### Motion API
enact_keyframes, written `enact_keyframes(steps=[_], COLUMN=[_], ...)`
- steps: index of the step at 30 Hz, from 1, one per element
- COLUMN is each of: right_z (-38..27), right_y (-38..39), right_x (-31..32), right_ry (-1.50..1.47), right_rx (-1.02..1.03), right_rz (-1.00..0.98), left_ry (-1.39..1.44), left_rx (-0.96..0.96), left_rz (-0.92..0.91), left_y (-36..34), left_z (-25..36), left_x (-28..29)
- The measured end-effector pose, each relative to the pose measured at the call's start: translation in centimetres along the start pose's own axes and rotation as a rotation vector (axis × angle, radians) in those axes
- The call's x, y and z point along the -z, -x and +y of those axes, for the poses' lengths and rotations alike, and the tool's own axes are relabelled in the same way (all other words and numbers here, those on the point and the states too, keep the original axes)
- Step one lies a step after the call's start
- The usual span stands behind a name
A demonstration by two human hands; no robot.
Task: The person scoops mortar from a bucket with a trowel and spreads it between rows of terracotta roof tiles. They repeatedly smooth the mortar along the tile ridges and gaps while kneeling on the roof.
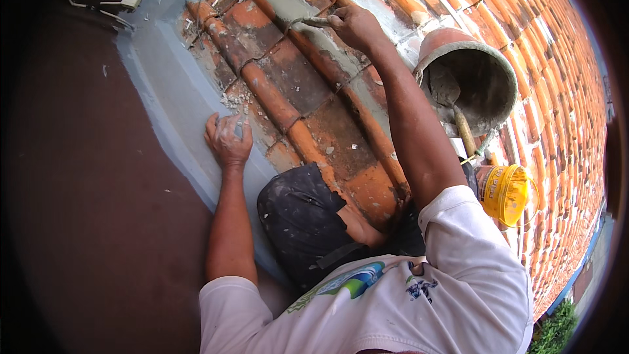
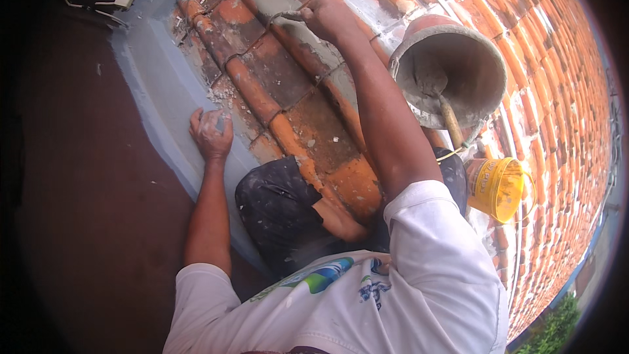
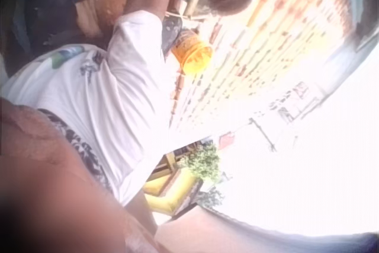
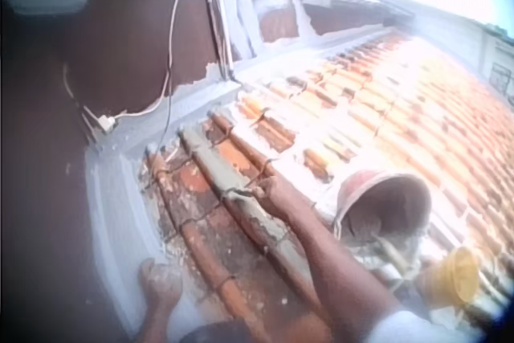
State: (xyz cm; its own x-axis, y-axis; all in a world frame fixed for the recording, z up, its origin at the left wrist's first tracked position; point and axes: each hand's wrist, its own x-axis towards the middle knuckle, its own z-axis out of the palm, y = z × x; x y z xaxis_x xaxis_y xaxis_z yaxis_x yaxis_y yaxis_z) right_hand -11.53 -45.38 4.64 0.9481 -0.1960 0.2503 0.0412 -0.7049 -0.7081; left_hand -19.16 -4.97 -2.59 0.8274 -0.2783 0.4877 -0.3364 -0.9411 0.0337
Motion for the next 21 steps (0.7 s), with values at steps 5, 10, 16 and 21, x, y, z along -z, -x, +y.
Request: enact_keyframes(steps=[5,10,16,21], right_z=[0.0,2.0,3.7,3.9], right_y=[1.1,-0.6,-4.0,-1.4], right_x=[0.3,1.1,-2.0,1.0], right_ry=[0.193,0.134,0.163,0.348], right_rx=[-0.005,-0.157,-0.045,-0.117], right_rz=[-0.156,-0.053,-0.146,-0.245], left_ry=[0.01,0.0,0.01,0.002], left_rx=[0.007,0.001,0.017,0.004], left_rz=[0.001,-0.001,-0.004,0.013], left_y=[0.0,0.1,0.1,0.3], left_z=[0.2,-0.1,-0.1,-0.4], left_x=[0.1,0.1,0.0,-0.4])
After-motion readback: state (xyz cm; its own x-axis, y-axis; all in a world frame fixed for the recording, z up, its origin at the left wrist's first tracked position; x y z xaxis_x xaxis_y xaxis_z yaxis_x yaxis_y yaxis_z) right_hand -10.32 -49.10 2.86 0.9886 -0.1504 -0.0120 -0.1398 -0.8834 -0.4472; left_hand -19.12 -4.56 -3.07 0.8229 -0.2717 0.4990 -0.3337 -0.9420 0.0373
